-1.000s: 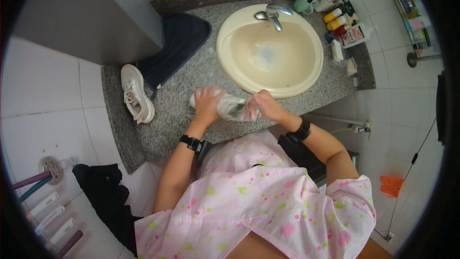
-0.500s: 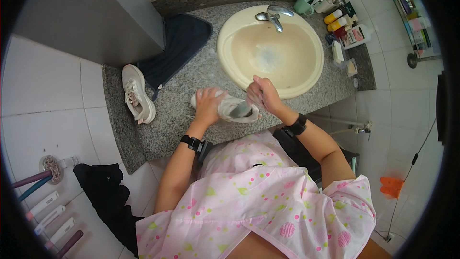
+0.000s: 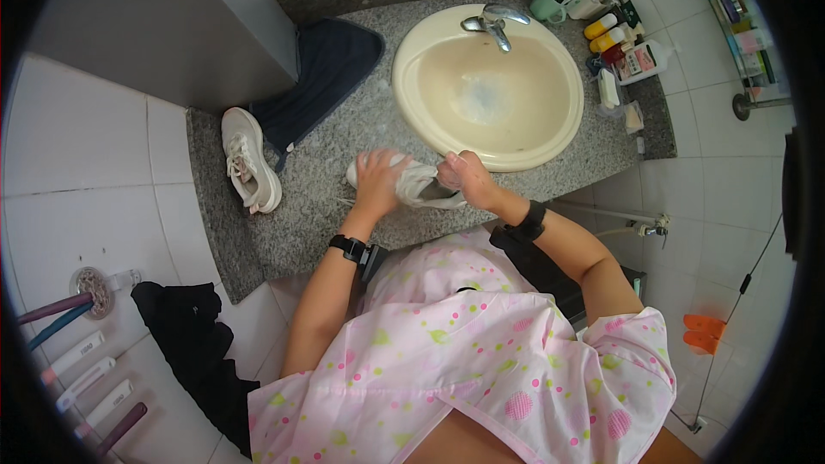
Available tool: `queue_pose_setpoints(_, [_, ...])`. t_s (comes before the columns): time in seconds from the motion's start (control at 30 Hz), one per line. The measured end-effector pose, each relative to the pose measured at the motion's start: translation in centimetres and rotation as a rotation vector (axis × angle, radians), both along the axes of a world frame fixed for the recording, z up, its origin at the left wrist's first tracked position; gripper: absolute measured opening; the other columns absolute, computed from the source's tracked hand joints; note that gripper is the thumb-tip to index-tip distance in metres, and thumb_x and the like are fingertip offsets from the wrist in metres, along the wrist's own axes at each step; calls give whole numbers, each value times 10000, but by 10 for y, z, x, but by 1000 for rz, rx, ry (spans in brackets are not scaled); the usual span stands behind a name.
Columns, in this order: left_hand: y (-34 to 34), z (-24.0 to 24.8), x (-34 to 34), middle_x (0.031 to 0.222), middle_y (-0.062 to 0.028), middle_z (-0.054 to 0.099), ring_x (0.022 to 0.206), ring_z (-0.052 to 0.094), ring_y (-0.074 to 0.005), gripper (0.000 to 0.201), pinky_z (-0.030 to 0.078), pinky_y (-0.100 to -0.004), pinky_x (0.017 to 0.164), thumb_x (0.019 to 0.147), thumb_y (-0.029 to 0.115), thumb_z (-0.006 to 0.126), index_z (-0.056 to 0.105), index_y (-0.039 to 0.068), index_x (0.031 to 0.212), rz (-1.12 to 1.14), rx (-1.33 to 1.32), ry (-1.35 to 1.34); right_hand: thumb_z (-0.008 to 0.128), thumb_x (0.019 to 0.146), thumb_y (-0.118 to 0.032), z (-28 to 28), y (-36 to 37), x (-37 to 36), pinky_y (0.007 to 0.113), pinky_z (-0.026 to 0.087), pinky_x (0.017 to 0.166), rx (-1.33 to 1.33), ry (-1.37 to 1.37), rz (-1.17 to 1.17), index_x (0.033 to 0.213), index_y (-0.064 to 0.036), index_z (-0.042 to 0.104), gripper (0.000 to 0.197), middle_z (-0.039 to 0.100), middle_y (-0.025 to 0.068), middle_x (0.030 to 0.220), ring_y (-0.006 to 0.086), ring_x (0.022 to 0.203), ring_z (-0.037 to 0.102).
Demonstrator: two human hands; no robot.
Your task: The person cleans a white shoe by scrubbing the exterior and interior with a brush, then rinses the shoe and their hands under a running faucet at a sink.
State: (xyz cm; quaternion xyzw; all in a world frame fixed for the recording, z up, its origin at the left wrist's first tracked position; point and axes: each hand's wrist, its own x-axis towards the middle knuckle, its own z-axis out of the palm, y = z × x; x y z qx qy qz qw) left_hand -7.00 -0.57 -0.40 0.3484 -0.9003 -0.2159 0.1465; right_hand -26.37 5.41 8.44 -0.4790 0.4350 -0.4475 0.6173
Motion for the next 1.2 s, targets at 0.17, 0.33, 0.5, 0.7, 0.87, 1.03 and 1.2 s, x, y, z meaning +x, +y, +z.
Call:
queue_pose_setpoints(0.17, [1, 5, -1, 1190, -87, 542, 1186, 438, -293, 623, 270, -483, 1008, 598, 176, 785, 630, 184, 1201, -8, -3, -16, 371, 1004, -403, 27, -15, -20, 285, 234, 469, 59, -188, -221, 575, -119, 328, 516, 287, -40, 546, 99, 496, 269])
queue_pose_setpoints(0.33, [0, -6, -1, 1191, -90, 540, 1192, 437, -298, 644, 263, -488, 1020, 572, 138, 778, 631, 186, 1197, 14, -14, -30, 397, 1004, -387, 13, -14, -16, 263, 233, 479, 175, -252, -134, 581, -117, 363, 503, 323, -50, 571, 73, 509, 267])
queue_pose_setpoints(0.5, [-5, -9, 0, 1190, -98, 539, 1196, 432, -310, 624, 241, -500, 1045, 584, 199, 769, 639, 176, 1193, -83, 2, 17, 457, 960, -258, 26, -12, 7, 363, 372, 524, -158, 262, 104, 700, -46, 483, 336, 478, 76, 586, 240, 523, 467])
queue_pose_setpoints(0.7, [-7, -7, 3, 1167, -91, 554, 1196, 439, -295, 436, 212, -515, 1074, 727, 229, 674, 644, 143, 1154, -126, 11, 157, 462, 968, -310, -16, -24, 56, 325, 362, 530, -747, 475, 11, 623, -56, 453, 429, 416, 43, 575, 207, 528, 427])
queue_pose_setpoints(0.87, [-12, -9, 2, 1177, -97, 552, 1203, 440, -301, 368, 202, -531, 1078, 749, 241, 660, 637, 92, 1084, -107, 27, 94, 507, 925, -193, 15, -41, 35, 365, 425, 586, 201, -566, 190, 736, -29, 499, 250, 522, 107, 664, 282, 613, 530])
queue_pose_setpoints(1.03, [-8, -5, 0, 1203, -96, 549, 1211, 438, -304, 307, 207, -537, 1080, 759, 197, 642, 648, 95, 1049, -86, 56, 67, 453, 994, -301, -4, -46, 29, 271, 300, 512, -601, 383, 56, 646, -91, 425, 408, 373, 0, 583, 115, 530, 365])
queue_pose_setpoints(1.2, [-10, -7, 1, 1222, -78, 549, 1230, 423, -301, 320, 204, -542, 1085, 737, 186, 659, 679, 166, 1057, -128, -59, -32, 420, 1000, -333, 20, -42, 34, 276, 254, 466, 212, -311, -39, 538, -115, 319, 521, 317, -17, 509, 109, 475, 291])
